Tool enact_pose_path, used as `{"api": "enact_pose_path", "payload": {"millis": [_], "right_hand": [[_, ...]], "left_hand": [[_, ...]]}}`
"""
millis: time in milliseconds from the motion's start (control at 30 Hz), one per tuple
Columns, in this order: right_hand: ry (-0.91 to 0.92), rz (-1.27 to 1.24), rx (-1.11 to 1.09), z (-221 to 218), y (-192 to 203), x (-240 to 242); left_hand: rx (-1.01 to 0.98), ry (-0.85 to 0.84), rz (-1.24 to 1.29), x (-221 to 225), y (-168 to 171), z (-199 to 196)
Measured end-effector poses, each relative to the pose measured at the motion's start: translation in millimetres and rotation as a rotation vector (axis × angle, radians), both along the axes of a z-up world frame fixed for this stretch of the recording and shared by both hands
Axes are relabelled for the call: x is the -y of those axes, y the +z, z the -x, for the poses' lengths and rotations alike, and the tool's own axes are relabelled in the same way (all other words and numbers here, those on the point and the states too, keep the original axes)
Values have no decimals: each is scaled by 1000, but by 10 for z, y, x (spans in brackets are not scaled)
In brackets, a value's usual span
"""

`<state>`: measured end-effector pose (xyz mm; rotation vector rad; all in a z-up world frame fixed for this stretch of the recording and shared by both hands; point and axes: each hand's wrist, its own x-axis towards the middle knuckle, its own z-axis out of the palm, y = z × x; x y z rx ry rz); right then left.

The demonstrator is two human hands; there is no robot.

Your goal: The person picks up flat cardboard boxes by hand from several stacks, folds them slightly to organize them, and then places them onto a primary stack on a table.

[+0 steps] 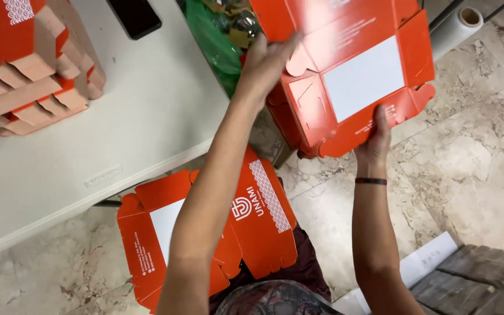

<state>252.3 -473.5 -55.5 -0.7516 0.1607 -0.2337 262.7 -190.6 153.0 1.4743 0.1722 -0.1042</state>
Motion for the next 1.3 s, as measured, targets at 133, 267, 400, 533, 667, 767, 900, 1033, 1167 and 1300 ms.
{"api": "enact_pose_path", "payload": {"millis": [133,267,400,533,667,767,900,1033,1167,1300], "right_hand": [[14,138,-337,-441,-676,99],[4,285,-671,-773,-1506,422],[283,619,-958,-588,-1290,554],[557,1268,-748,456,187,-346],[833,1038,-717,1274,90,-1097],[692,1001,-572,1604,-497,-1337],[732,1059,-685,1769,379,-1587],[657,1125,-547,1989,173,-1214],[372,993,-260,1927,182,-1125],[226,903,138,1498,1211,-1728]], "left_hand": [[272,-64,-355,-418,-400,1028],[503,168,-738,-1186,-1138,2227],[-102,511,-1293,-2229,-1973,3199],[-941,598,-613,-2468,-1537,3200],[-792,512,64,-2369,-1699,3279],[-702,574,14,-2242,-1938,3330],[-323,576,-207,-2219,-2376,3551],[-321,451,-81,-1912,-1522,4109],[-175,595,46,-2089,-1212,4263],[287,578,-404,-2694,-761,3886]]}}
